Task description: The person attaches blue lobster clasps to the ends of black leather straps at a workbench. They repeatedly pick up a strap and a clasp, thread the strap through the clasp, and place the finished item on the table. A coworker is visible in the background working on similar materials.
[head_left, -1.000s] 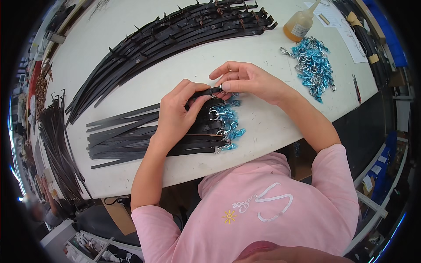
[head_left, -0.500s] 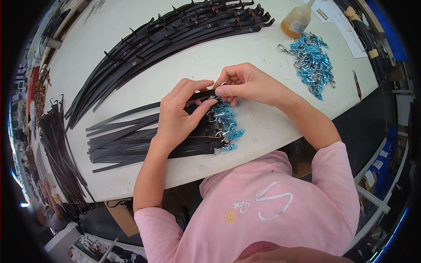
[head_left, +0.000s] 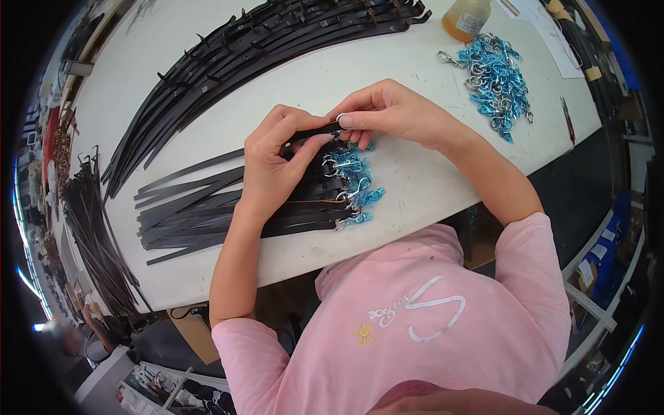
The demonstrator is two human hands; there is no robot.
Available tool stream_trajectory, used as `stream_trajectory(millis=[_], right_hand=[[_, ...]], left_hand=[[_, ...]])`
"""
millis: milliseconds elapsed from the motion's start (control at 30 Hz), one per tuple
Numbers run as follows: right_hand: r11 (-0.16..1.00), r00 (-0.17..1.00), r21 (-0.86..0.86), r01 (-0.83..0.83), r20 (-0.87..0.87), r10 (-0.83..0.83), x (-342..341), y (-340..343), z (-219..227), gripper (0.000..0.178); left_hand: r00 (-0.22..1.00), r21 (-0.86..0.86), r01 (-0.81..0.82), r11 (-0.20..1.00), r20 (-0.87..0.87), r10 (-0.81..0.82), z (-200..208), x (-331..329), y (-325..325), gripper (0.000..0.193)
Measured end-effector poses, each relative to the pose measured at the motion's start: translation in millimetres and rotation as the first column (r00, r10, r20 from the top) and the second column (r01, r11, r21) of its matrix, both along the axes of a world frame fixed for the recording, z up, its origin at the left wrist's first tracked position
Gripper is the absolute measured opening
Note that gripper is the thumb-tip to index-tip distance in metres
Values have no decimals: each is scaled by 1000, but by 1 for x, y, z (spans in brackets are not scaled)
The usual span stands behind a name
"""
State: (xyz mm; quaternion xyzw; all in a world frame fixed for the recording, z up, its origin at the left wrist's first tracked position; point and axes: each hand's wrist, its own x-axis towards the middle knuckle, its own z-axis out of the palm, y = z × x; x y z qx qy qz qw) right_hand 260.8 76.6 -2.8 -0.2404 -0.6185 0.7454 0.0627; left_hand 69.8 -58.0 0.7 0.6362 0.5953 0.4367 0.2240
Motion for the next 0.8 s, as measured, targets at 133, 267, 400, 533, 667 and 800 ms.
stream_trajectory(millis=[133, 267, 400, 533, 667, 800], right_hand=[[996, 1000, 86, -9, 16, 8, -1, -2, 0, 29], [987, 997, 162, -1, 73, -11, -2, 0, 2, 26], [990, 993, 135, 37, 104, -52, -2, 6, 0, 26], [995, 990, 103, 9, 142, -24, -4, 10, -4, 27], [998, 993, 62, 11, 116, -18, -4, 10, -4, 29], [997, 992, 74, -13, 124, 4, -4, 11, -3, 30]], left_hand=[[999, 38, -3, 999, -32, 4, -3, 2, 1, 22], [997, 35, -19, 999, -79, 22, 0, 6, 6, 22], [987, -7, -30, 1000, -157, 28, -3, -3, 9, 23], [986, -13, -27, 1000, -166, 24, -6, -1, 12, 21], [988, -43, -40, 998, -152, 33, -9, -3, 12, 20], [995, -55, -38, 998, -89, 34, -10, -2, 10, 20]])
